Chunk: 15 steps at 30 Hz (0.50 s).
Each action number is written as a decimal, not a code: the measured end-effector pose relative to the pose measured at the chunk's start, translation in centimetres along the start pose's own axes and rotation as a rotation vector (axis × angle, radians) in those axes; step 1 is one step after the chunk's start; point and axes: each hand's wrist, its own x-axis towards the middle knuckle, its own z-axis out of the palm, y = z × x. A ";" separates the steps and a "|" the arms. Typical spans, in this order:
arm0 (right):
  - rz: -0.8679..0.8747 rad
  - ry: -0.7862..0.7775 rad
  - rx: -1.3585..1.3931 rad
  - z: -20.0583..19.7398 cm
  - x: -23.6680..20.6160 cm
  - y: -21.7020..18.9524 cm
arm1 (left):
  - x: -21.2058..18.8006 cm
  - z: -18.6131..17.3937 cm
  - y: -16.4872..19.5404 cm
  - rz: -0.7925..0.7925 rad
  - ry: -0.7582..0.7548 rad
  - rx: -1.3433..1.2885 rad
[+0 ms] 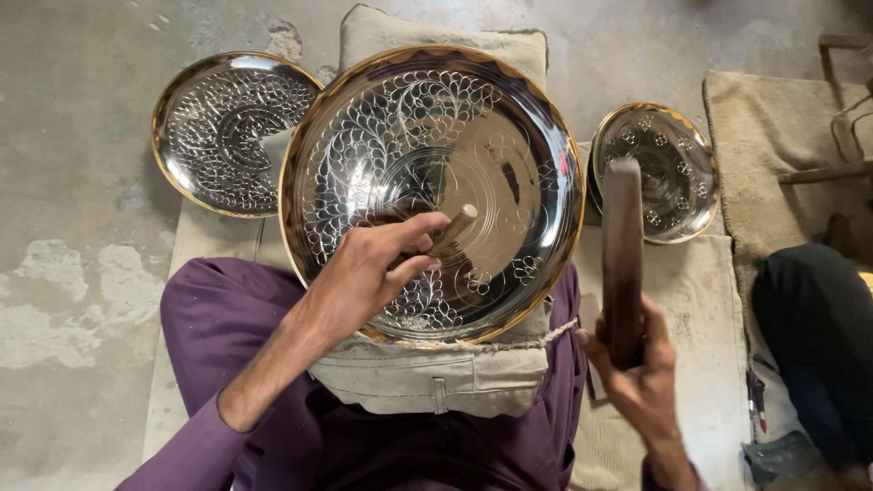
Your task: The person sits on the floor with an engraved metal tray on a lap cushion, holding a small punch against the tray's decorative pattern with one hand and striking it with a wooden mallet in the other, repositioning the punch repeatedly to work the design across the tray surface.
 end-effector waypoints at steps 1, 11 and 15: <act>-0.091 -0.014 -0.093 -0.4 1.2 -0.2 | 0.0 0.1 -0.2 -0.030 -0.008 -0.002; -0.440 -0.120 -0.715 -3.5 9.0 -7.8 | -0.6 1.1 -1.0 0.014 0.085 -0.010; -0.493 -0.119 -0.659 -2.6 11.3 -9.9 | -1.0 2.0 -1.4 -0.016 0.158 0.004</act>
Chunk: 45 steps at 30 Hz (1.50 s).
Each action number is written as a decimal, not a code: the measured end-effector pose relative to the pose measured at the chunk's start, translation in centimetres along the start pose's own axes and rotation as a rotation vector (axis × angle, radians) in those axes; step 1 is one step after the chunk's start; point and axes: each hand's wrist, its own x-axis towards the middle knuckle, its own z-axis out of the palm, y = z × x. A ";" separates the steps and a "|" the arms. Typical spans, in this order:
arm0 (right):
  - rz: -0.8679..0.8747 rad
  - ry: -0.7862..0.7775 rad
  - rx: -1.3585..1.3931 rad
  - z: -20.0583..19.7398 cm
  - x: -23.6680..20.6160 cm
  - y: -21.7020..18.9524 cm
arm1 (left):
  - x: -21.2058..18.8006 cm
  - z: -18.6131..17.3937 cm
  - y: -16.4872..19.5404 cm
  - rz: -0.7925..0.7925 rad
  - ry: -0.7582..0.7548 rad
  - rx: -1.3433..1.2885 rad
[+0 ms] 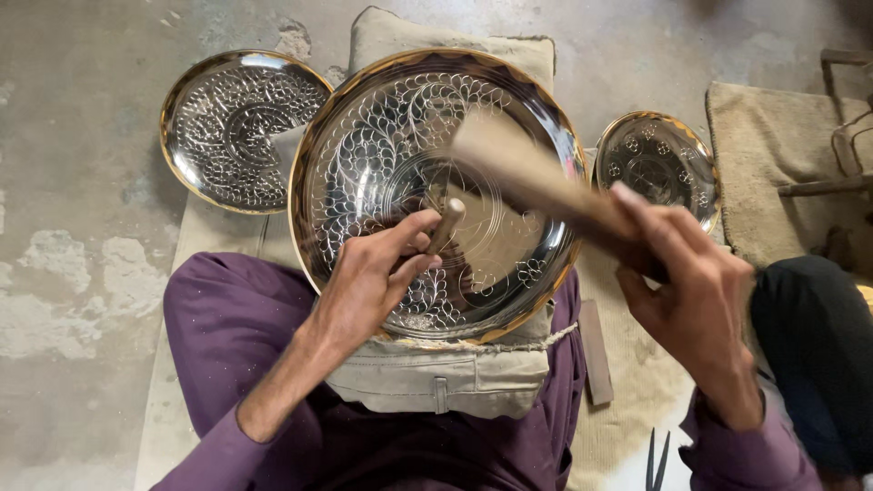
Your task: The person sits on the floor with an engraved metal tray on a lap cushion, holding a small punch against the tray's decorative pattern with one hand and striking it with a wooden mallet in the other, repositioning the punch repeatedly to work the design across the tray surface.
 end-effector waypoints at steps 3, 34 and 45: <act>-0.080 -0.210 -0.174 0.0 1.9 0.2 | -0.6 0.8 -0.3 -0.007 0.098 -0.002; -0.314 -0.046 -0.091 -3.5 8.4 -4.2 | -2.5 3.3 1.2 -0.208 0.434 -0.203; -0.512 -0.041 -0.369 -4.0 9.3 -6.2 | -2.7 3.6 0.5 -0.213 0.429 -0.243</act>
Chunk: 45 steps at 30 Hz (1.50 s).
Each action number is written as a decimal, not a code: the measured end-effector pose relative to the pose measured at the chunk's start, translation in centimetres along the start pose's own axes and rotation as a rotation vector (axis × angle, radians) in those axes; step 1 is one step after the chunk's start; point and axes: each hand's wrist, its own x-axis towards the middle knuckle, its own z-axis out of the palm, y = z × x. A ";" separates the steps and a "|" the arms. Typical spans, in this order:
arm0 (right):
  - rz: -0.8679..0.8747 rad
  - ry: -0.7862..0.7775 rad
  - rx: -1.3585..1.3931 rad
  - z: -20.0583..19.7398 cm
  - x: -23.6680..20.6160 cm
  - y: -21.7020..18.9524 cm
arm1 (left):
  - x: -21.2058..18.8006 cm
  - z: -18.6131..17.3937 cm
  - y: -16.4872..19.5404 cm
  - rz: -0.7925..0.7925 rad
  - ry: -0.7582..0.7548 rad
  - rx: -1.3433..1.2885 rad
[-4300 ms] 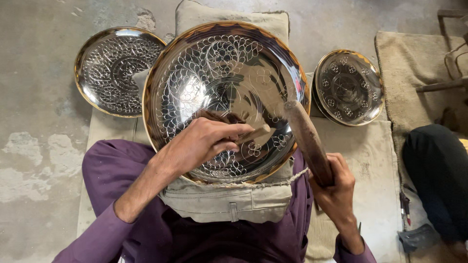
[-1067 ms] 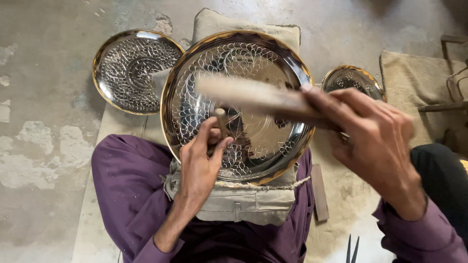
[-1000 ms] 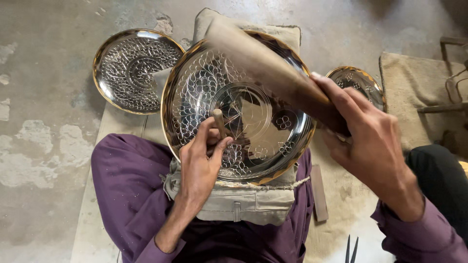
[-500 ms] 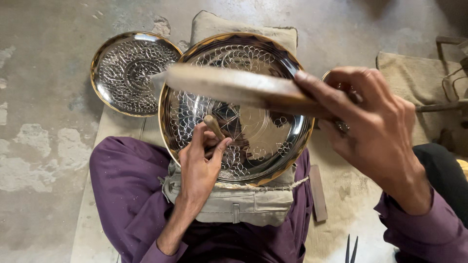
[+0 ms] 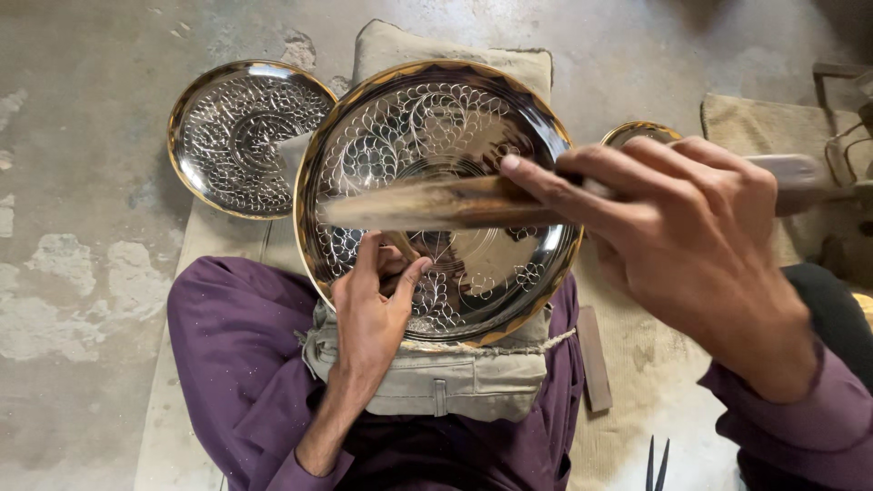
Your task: The person sits on the floor with an engraved metal tray on a lap cushion, holding a small punch against the tray's decorative pattern with one hand and striking it with a wooden mallet in the other, repositioning the punch repeatedly to work the design across the tray surface.
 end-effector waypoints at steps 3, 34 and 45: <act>0.355 -0.080 0.372 0.3 -0.5 -0.6 | 0.2 0.1 -0.7 0.016 -0.014 0.075; 1.101 0.207 0.885 16.8 -25.1 -15.3 | 7.2 -0.6 3.7 0.251 -1.089 0.572; 1.219 0.514 1.070 14.5 -22.9 -16.3 | 6.6 -0.7 2.9 0.458 -0.997 0.592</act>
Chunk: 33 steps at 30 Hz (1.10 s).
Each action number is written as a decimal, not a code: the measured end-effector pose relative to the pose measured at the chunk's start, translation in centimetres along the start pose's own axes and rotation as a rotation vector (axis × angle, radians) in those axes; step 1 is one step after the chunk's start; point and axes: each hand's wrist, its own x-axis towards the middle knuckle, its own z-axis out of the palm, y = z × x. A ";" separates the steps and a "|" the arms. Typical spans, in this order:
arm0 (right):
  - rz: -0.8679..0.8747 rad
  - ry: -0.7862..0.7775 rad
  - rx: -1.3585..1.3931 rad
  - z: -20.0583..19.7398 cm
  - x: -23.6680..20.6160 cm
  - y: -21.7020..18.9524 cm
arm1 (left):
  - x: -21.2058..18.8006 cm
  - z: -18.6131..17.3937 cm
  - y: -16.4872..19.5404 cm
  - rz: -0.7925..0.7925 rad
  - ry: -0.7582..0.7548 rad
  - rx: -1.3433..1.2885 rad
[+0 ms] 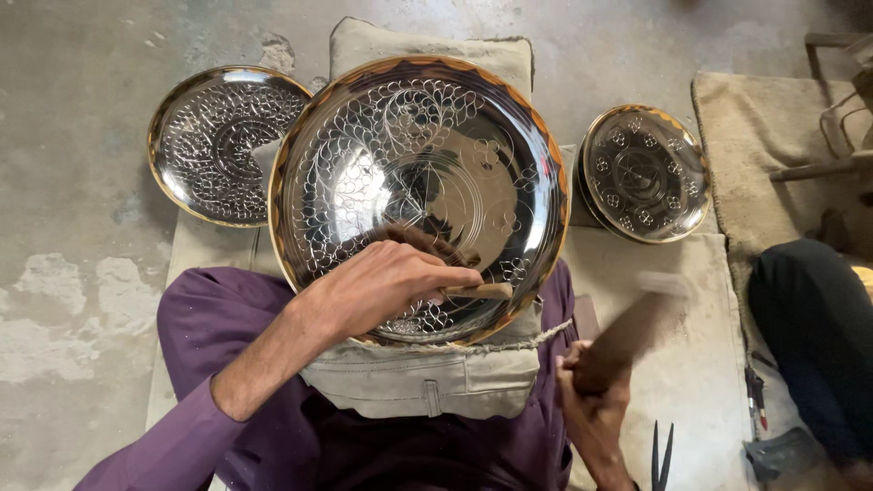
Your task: The person sits on the floor with an engraved metal tray on a lap cushion, holding a small punch against the tray's decorative pattern with one hand and striking it with a wooden mallet in the other, repositioning the punch repeatedly to work the design across the tray surface.
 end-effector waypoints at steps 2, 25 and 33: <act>0.085 -0.146 -0.420 -0.2 0.2 -0.1 | -0.2 0.0 0.2 -0.102 -0.079 0.020; 0.109 -0.189 -0.198 -1.5 5.7 -3.9 | -1.8 0.4 -0.1 -0.108 0.249 -0.308; 0.182 -0.259 -0.076 -1.6 6.0 -4.1 | -1.2 -0.1 0.3 -0.134 0.204 -0.286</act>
